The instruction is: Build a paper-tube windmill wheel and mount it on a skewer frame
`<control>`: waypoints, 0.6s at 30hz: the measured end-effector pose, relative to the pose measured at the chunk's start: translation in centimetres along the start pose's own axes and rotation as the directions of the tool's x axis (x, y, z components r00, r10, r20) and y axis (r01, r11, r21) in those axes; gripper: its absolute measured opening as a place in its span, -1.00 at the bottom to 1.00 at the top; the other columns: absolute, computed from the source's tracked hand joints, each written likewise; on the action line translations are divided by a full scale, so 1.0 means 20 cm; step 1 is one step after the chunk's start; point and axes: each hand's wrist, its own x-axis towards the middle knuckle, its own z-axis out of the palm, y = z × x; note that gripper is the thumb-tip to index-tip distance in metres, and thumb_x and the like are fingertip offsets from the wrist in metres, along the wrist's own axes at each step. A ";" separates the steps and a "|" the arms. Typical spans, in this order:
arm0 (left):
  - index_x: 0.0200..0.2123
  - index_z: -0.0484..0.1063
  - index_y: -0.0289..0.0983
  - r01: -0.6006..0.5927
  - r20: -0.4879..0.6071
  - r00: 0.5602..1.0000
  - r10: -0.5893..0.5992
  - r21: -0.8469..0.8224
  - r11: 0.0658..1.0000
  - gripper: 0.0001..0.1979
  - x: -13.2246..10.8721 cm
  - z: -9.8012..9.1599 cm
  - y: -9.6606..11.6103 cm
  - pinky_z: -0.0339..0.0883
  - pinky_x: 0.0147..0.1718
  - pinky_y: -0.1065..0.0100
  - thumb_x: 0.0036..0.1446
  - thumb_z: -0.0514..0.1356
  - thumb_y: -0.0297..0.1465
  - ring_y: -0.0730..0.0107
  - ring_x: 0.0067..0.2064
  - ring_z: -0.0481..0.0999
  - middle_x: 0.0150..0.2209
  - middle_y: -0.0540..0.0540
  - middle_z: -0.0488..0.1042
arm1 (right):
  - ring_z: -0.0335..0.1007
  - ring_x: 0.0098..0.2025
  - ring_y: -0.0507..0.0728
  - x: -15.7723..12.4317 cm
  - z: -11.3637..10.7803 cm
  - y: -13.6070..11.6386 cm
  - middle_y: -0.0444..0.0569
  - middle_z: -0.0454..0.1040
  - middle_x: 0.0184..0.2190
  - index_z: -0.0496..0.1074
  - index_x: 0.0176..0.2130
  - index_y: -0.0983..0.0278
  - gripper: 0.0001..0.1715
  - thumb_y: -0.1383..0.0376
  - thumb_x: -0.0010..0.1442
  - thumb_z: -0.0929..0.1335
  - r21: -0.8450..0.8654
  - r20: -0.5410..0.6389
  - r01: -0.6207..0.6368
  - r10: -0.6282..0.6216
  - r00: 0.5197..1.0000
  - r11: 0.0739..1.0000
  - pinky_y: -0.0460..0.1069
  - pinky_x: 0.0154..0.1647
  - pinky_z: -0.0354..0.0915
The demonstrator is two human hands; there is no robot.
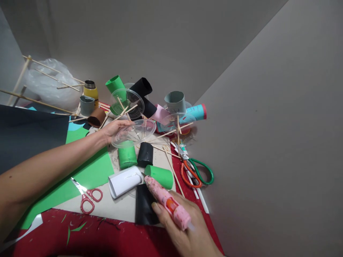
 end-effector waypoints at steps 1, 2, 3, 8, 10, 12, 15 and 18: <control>-0.39 0.46 -0.40 -0.002 0.002 1.000 0.002 0.001 1.000 -0.90 0.00 0.00 0.00 -0.08 -0.84 0.56 0.10 0.15 -0.60 0.64 -0.81 0.16 -0.65 -0.04 0.44 | 0.38 0.17 0.28 -0.01 -0.01 0.00 0.04 0.45 0.14 0.44 0.17 0.21 -0.53 0.14 0.34 0.29 0.011 0.000 -0.002 0.002 1.000 1.000 0.05 0.14 0.36; -0.39 0.46 -0.40 -0.004 0.003 1.000 0.004 0.002 1.000 -0.90 0.00 0.00 0.00 -0.08 -0.84 0.57 0.10 0.14 -0.60 0.64 -0.81 0.16 -0.65 -0.04 0.44 | 0.34 0.20 0.26 -0.03 -0.02 -0.01 0.02 0.42 0.17 0.42 0.18 0.18 -0.53 0.14 0.35 0.28 0.025 -0.003 -0.013 0.013 1.000 1.000 0.06 0.18 0.31; -0.38 0.46 -0.40 -0.006 0.004 1.000 0.006 0.003 1.000 -0.90 0.01 0.00 0.00 -0.08 -0.84 0.57 0.10 0.14 -0.60 0.64 -0.81 0.16 -0.65 -0.04 0.44 | 0.32 0.22 0.24 -0.05 -0.02 -0.01 -0.01 0.41 0.18 0.41 0.19 0.15 -0.54 0.15 0.35 0.28 0.041 -0.012 -0.031 0.031 0.999 0.999 0.06 0.22 0.27; -0.34 0.46 -0.42 -0.017 0.005 1.000 0.017 -0.001 1.000 -0.90 0.01 0.00 -0.01 -0.06 -0.86 0.56 0.10 0.14 -0.60 0.61 -0.81 0.18 -0.65 -0.05 0.44 | 0.24 0.26 0.18 -0.14 -0.04 -0.02 -0.16 0.38 0.20 0.41 0.17 0.00 -0.58 0.18 0.36 0.29 0.122 -0.053 -0.123 0.130 0.990 0.985 0.03 0.27 0.19; -0.34 0.46 -0.42 -0.019 0.007 1.000 0.019 -0.005 1.000 -0.89 0.00 0.00 -0.01 -0.06 -0.86 0.57 0.10 0.13 -0.61 0.61 -0.81 0.18 -0.65 -0.05 0.44 | 0.26 0.25 0.18 -0.17 -0.04 0.00 -0.17 0.40 0.19 0.42 0.16 -0.01 -0.59 0.17 0.35 0.29 0.133 -0.024 -0.143 0.148 0.989 0.981 0.01 0.26 0.21; -0.36 0.45 -0.41 -0.012 0.013 1.000 0.012 -0.005 1.000 -0.90 0.00 0.01 0.00 -0.07 -0.86 0.58 0.09 0.13 -0.61 0.62 -0.81 0.18 -0.65 -0.05 0.43 | 0.28 0.24 0.17 -0.19 -0.04 0.02 -0.16 0.41 0.18 0.43 0.16 0.00 -0.59 0.15 0.34 0.30 0.148 0.006 -0.159 0.160 0.987 0.976 0.00 0.25 0.22; -0.39 0.45 -0.42 -0.002 0.029 1.000 0.002 -0.005 1.000 -0.89 0.00 0.01 0.00 -0.07 -0.87 0.57 0.08 0.13 -0.62 0.62 -0.82 0.15 -0.67 -0.05 0.43 | 0.30 0.23 0.17 -0.20 -0.03 0.05 -0.13 0.41 0.18 0.43 0.16 0.02 -0.59 0.13 0.35 0.28 0.179 0.009 -0.179 0.180 0.984 0.967 0.03 0.26 0.21; -0.40 0.46 -0.43 -0.005 0.028 1.000 0.005 -0.009 1.000 -0.88 0.00 0.01 0.00 -0.04 -0.87 0.57 0.05 0.13 -0.63 0.61 -0.82 0.17 -0.67 -0.07 0.44 | 0.29 0.24 0.18 -0.20 -0.02 0.05 -0.10 0.40 0.19 0.42 0.17 0.04 -0.57 0.11 0.35 0.28 0.200 0.007 -0.184 0.186 0.983 0.962 0.05 0.26 0.20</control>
